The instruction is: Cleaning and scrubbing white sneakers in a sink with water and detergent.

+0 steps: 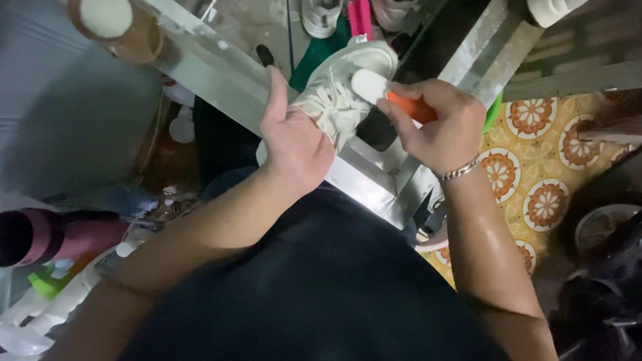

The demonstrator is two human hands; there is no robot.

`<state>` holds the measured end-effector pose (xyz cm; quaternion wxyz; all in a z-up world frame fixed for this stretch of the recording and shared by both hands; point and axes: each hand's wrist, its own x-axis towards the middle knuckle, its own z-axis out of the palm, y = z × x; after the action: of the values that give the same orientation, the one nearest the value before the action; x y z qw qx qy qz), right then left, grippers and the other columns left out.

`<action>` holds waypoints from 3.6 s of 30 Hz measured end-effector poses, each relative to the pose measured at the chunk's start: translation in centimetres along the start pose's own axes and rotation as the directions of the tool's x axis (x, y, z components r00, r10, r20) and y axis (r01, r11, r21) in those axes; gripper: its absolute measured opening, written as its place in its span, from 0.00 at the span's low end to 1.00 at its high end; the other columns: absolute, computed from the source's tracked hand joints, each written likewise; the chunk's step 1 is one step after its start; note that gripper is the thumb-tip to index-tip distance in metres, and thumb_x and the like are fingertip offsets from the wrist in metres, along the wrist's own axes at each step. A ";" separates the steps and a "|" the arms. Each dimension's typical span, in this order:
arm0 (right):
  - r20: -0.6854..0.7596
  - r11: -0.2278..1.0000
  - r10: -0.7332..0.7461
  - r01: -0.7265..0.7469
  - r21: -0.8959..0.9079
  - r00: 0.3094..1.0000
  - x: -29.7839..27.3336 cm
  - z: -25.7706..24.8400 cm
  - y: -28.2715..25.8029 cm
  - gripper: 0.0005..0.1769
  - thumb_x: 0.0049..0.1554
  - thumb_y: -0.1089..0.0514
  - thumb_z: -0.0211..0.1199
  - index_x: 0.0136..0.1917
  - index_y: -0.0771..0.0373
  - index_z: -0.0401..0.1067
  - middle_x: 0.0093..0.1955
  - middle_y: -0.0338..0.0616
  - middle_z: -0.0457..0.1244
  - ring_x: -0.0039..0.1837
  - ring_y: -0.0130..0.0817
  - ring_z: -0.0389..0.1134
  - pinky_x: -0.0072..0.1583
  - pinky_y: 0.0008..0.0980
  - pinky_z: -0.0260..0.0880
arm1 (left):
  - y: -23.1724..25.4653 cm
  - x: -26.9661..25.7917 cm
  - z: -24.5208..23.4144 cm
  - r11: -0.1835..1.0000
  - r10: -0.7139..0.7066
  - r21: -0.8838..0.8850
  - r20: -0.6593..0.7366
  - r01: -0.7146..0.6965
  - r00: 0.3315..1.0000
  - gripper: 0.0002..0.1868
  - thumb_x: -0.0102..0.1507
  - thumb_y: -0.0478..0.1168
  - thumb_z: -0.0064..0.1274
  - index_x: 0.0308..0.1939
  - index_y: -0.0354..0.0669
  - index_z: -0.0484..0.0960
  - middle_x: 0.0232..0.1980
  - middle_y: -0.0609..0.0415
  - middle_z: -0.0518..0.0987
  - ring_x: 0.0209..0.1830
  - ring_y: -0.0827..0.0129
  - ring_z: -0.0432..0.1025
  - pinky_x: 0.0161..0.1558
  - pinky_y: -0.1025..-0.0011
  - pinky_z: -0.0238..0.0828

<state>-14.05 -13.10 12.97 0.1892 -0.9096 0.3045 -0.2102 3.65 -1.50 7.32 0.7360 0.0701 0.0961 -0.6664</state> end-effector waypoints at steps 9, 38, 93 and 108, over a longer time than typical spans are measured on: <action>0.016 0.984 -0.091 0.088 0.152 0.996 0.7 1.3 0.8 0.12 0.57 0.55 0.79 0.47 0.63 0.80 0.42 0.46 0.69 0.39 0.35 0.71 0.43 0.29 0.70 | -0.2 0.1 -0.3 0.996 0.015 0.086 -0.022 -0.013 1.000 0.57 0.65 0.77 0.33 0.74 0.24 0.63 0.72 0.40 0.71 0.73 0.54 0.65 0.76 0.60 0.56; 0.127 0.848 -0.376 0.286 0.447 0.918 3.2 2.3 2.3 0.14 0.49 0.50 0.82 0.44 0.50 0.80 0.45 0.33 0.68 0.52 0.32 0.68 0.62 0.35 0.55 | 0.2 -1.3 -1.2 0.995 -0.101 -0.004 0.074 0.102 0.992 0.61 0.65 0.83 0.23 0.78 0.29 0.60 0.72 0.42 0.71 0.71 0.54 0.67 0.72 0.60 0.61; 0.079 0.912 -0.218 0.175 0.370 0.973 -0.1 2.4 6.2 0.11 0.55 0.50 0.80 0.47 0.50 0.80 0.48 0.31 0.70 0.52 0.30 0.68 0.60 0.35 0.58 | -0.1 -1.2 -1.1 0.991 -0.058 0.123 -0.005 0.058 0.998 0.62 0.65 0.80 0.28 0.80 0.25 0.58 0.78 0.39 0.67 0.78 0.53 0.62 0.80 0.61 0.55; -0.012 0.942 -0.062 0.063 0.331 0.998 0.2 2.6 4.5 0.13 0.53 0.50 0.80 0.45 0.56 0.80 0.43 0.38 0.71 0.46 0.36 0.71 0.54 0.36 0.64 | 0.0 -1.0 -1.2 0.987 -0.092 0.143 0.142 0.071 0.986 0.60 0.66 0.79 0.26 0.80 0.26 0.56 0.78 0.38 0.65 0.78 0.48 0.62 0.79 0.53 0.53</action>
<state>-14.79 -16.02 8.72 0.3324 -0.8738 0.2361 -0.2649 3.49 -0.28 6.40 0.7066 0.0672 -0.0022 -0.7044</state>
